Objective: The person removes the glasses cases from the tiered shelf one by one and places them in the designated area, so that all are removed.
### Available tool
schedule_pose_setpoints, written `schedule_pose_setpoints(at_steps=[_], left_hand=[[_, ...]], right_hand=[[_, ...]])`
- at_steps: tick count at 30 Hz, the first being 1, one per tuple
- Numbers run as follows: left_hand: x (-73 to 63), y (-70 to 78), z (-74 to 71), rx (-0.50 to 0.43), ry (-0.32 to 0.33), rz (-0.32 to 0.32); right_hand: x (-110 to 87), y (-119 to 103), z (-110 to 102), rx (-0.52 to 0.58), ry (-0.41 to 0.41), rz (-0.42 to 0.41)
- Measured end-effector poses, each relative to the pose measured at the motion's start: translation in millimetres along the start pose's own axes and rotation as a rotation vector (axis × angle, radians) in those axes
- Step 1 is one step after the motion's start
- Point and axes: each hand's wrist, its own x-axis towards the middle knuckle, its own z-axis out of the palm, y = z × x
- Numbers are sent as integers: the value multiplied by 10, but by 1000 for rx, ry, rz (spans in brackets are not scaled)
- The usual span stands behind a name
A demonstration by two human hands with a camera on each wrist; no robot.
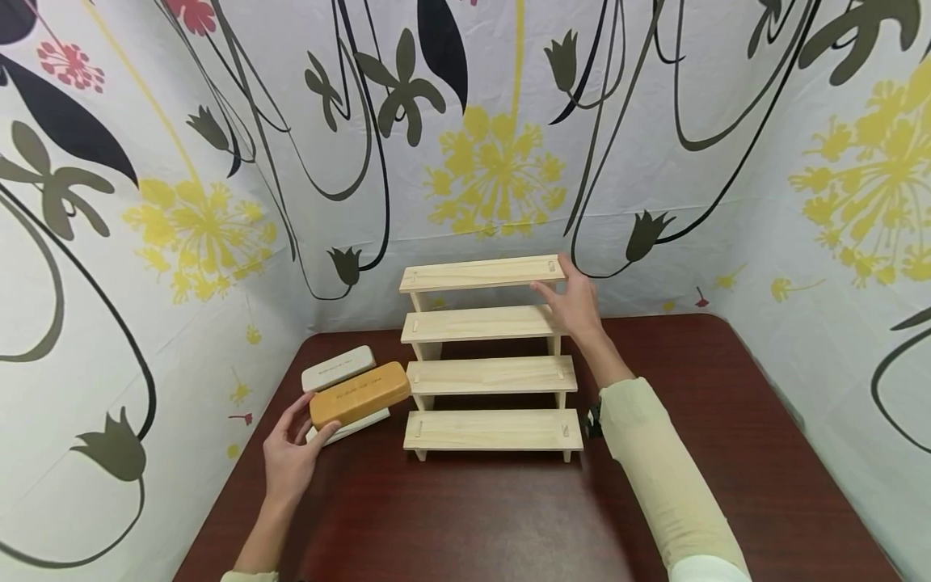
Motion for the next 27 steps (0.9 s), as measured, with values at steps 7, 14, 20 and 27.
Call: schedule_pose_setpoints(at_steps=[7, 14, 20, 27], left_hand=[[-45, -65, -59, 16, 24, -26], [-83, -105, -103, 28, 43, -28], [-156, -139, -164, 66, 55, -42], [-223, -229, -222, 116, 63, -36]], right_hand=[[-11, -9, -9, -1, -1, -6], [-7, -12, 2, -6, 1, -2], [-10, -21, 5, -12, -1, -3], [-9, -25, 3, -4, 4, -1]])
